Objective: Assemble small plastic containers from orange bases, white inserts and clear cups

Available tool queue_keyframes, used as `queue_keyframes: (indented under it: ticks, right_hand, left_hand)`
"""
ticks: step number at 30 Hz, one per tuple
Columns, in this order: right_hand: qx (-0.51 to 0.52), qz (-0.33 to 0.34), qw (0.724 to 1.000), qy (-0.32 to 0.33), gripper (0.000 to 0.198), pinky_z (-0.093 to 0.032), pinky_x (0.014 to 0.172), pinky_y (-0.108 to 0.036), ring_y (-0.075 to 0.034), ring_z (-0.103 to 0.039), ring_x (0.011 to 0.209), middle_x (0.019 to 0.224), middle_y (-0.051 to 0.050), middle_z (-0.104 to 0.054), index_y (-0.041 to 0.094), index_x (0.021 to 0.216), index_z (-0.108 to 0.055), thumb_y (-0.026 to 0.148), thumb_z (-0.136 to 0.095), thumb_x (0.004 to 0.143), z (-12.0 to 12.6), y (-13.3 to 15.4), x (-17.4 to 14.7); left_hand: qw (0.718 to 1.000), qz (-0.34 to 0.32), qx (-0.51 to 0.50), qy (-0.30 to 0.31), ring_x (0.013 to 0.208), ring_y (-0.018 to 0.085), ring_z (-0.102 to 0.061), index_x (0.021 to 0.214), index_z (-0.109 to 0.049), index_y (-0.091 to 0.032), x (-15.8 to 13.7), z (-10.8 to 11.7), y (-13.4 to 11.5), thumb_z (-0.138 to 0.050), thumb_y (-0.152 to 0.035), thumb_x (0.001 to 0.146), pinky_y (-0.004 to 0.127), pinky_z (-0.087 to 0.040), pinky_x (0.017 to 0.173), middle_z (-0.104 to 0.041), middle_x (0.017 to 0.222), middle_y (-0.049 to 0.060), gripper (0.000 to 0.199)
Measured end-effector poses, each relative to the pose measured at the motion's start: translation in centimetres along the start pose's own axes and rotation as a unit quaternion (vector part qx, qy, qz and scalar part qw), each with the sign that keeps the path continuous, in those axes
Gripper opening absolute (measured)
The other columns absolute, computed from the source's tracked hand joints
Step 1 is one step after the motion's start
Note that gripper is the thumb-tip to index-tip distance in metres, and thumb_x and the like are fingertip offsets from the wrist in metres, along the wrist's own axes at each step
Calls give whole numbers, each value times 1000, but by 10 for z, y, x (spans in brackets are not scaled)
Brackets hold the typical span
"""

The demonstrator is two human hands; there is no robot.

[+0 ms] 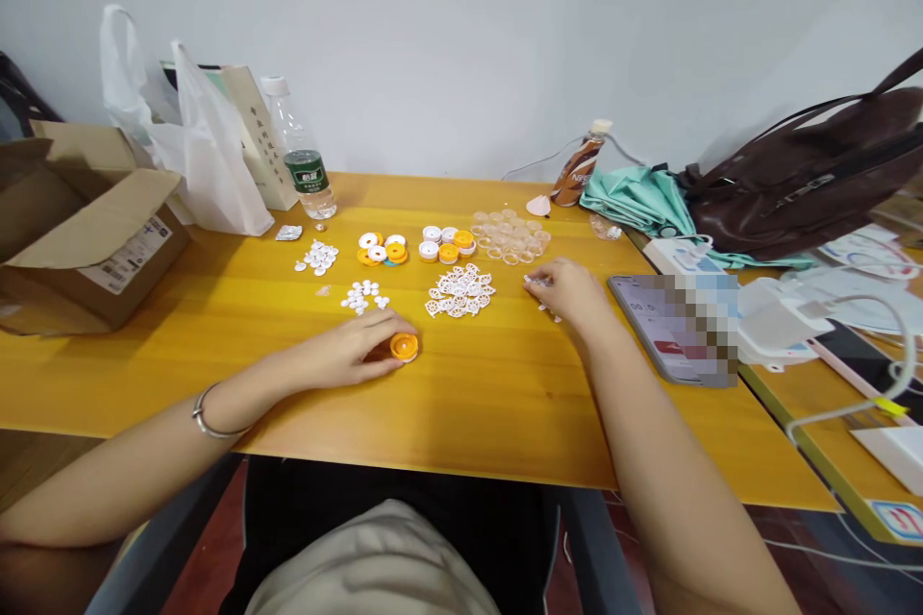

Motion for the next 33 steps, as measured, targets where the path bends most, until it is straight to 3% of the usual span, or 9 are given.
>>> queue_keyframes:
  ticks: [5, 9, 15, 18, 21, 26, 29, 33]
  right_hand:
    - [-18, -4, 1000, -8, 21, -40, 54, -29, -21, -61, 64, 72, -7, -68, 19, 73, -69, 35, -55, 74, 7, 8, -2]
    - [-8, -9, 998, -58, 21, -39, 55, -30, -22, -61, 66, 72, -8, -68, 19, 64, -67, 33, -55, 73, 11, 14, -3]
    - [177, -88, 974, -111, 21, -39, 49, -25, -16, -56, 54, 58, -3, -64, 17, 67, -67, 37, -63, 66, 21, 18, -8]
    - [350, -109, 924, -104, 20, -41, 49, -23, -12, -55, 51, 57, 0, -63, 18, 68, -67, 36, -69, 61, 24, 31, -11]
    - [546, -109, 829, -50, 21, -48, 55, -20, -10, -60, 55, 60, 1, -65, 19, 65, -64, 33, -76, 54, 20, 63, -22]
    - [674, -119, 713, 150, 27, -52, 64, -21, -11, -66, 65, 71, -1, -69, 19, 72, -62, 34, -79, 56, -2, 129, -61]
    - [691, -96, 689, 196, 23, -51, 69, -22, -10, -64, 69, 74, 1, -68, 20, 74, -62, 33, -76, 61, -11, 147, -78]
    - [684, -56, 701, 194, 16, -43, 57, -19, -6, -52, 59, 68, 3, -60, 20, 70, -64, 31, -74, 64, -15, 149, -81]
  left_hand:
    - [1000, -2, 6, 1, 95, 18, -51, 113, -49, -17, 1, 1, 0, -47, -20, 85, 32, -43, 86, -53, 103, 9, 29]
    - [1000, -2, 21, 3, 94, 18, -51, 113, -49, -17, 0, 1, 1, -48, -21, 85, 31, -42, 86, -54, 103, 9, 29]
    - [999, -4, 43, 3, 91, 19, -53, 113, -50, -18, -1, 1, 2, -51, -27, 84, 33, -42, 84, -56, 100, 8, 31]
    - [999, -5, 43, -14, 94, 21, -53, 115, -49, -18, -1, 3, 0, -56, -38, 81, 34, -42, 85, -56, 103, 9, 40]
    - [997, 0, 32, -72, 96, 21, -53, 115, -49, -19, 1, 5, -4, -55, -44, 82, 35, -43, 85, -57, 103, 8, 42]
    - [979, -8, -15, -205, 92, 17, -55, 119, -45, -18, 5, 2, -8, -56, -37, 83, 33, -45, 83, -59, 100, 8, 43]
    - [968, -24, -22, -248, 92, 17, -56, 121, -44, -18, 6, -1, -9, -59, -33, 81, 31, -47, 80, -60, 99, 8, 45]
    - [961, -50, -24, -271, 88, 15, -58, 114, -50, -18, 5, -2, -9, -56, -25, 84, 30, -47, 80, -62, 93, 7, 31]
Point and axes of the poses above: each hand's wrist, its own x-axis towards the middle knuckle, its own z-axis out of the back of the hand, y = z × x, the point moved 1 cm from there along x, towards the middle knuckle
